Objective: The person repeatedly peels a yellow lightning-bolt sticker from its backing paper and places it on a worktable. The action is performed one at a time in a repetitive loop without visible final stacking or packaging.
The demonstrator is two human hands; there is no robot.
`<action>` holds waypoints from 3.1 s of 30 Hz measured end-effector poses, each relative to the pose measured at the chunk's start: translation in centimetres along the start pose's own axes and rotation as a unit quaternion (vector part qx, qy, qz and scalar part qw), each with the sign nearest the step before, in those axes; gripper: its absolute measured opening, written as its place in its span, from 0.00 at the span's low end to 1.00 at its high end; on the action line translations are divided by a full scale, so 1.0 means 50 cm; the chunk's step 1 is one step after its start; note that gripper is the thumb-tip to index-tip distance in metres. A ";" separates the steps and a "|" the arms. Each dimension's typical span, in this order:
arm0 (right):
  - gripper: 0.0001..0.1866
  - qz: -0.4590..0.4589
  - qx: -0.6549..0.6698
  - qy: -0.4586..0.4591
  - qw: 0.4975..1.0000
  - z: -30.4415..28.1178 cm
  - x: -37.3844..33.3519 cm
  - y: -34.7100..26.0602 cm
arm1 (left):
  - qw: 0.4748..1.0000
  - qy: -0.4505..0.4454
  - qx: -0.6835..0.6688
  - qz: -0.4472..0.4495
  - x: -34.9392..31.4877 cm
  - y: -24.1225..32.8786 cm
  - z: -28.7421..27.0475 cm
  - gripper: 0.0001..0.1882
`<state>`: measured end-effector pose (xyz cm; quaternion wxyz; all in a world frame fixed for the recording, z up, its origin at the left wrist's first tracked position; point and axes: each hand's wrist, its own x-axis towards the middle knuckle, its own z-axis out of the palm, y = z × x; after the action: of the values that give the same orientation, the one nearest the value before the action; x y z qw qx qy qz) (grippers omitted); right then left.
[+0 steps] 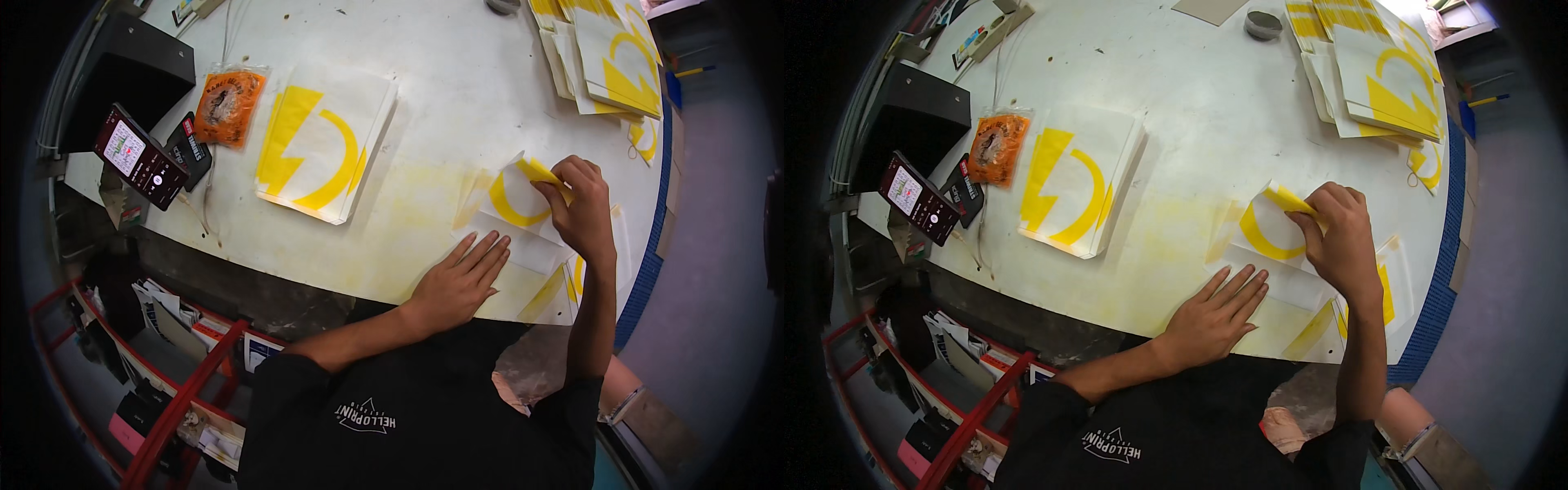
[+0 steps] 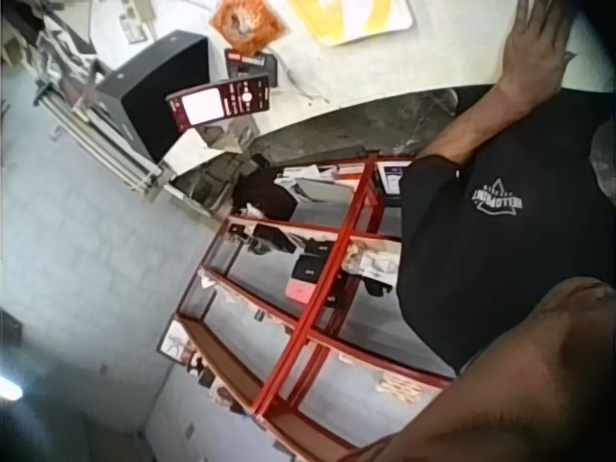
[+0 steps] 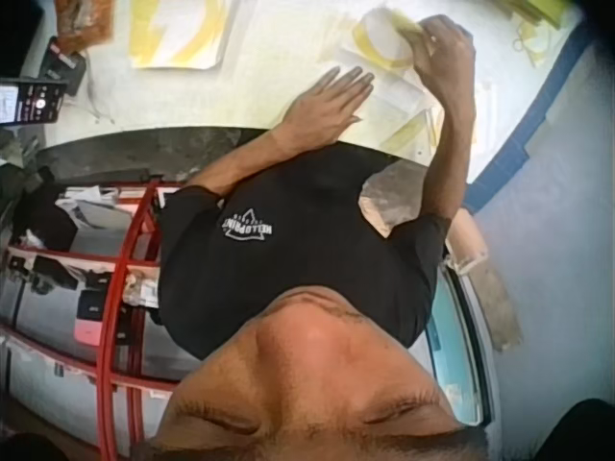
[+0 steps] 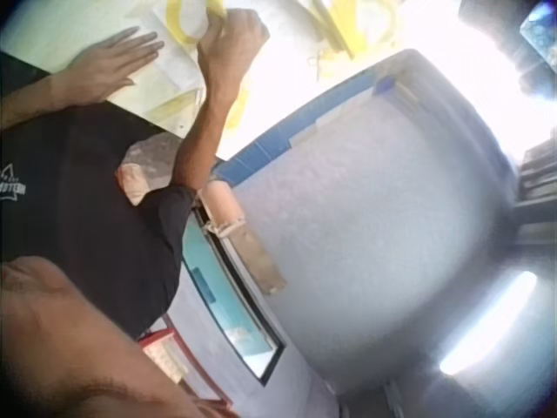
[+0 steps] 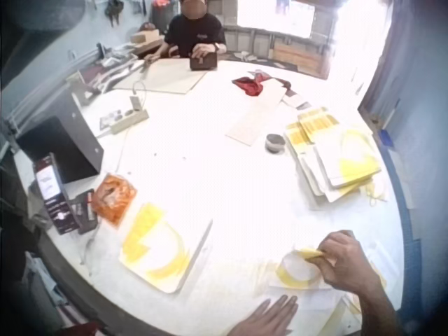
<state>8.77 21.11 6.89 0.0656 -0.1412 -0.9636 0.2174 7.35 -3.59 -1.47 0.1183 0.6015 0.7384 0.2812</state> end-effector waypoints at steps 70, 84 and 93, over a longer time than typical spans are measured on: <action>0.40 -0.064 -0.047 -0.098 0.992 0.142 -0.099 -0.045 | 1.000 0.012 0.006 -0.005 -0.006 0.004 0.025 0.29; 0.36 -0.062 -0.084 -0.061 0.993 0.151 -0.055 -0.017 | 0.992 0.092 -0.077 -0.037 -0.001 0.002 0.007 0.24; 0.30 -0.068 -0.065 -0.032 0.995 0.162 -0.059 -0.001 | 0.986 0.135 -0.020 -0.092 -0.049 -0.069 -0.058 0.25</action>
<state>10.03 16.94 -0.57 0.0405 -0.0725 -0.9846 0.1535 3.64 -7.12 -1.42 0.0549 0.4847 0.7941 0.3626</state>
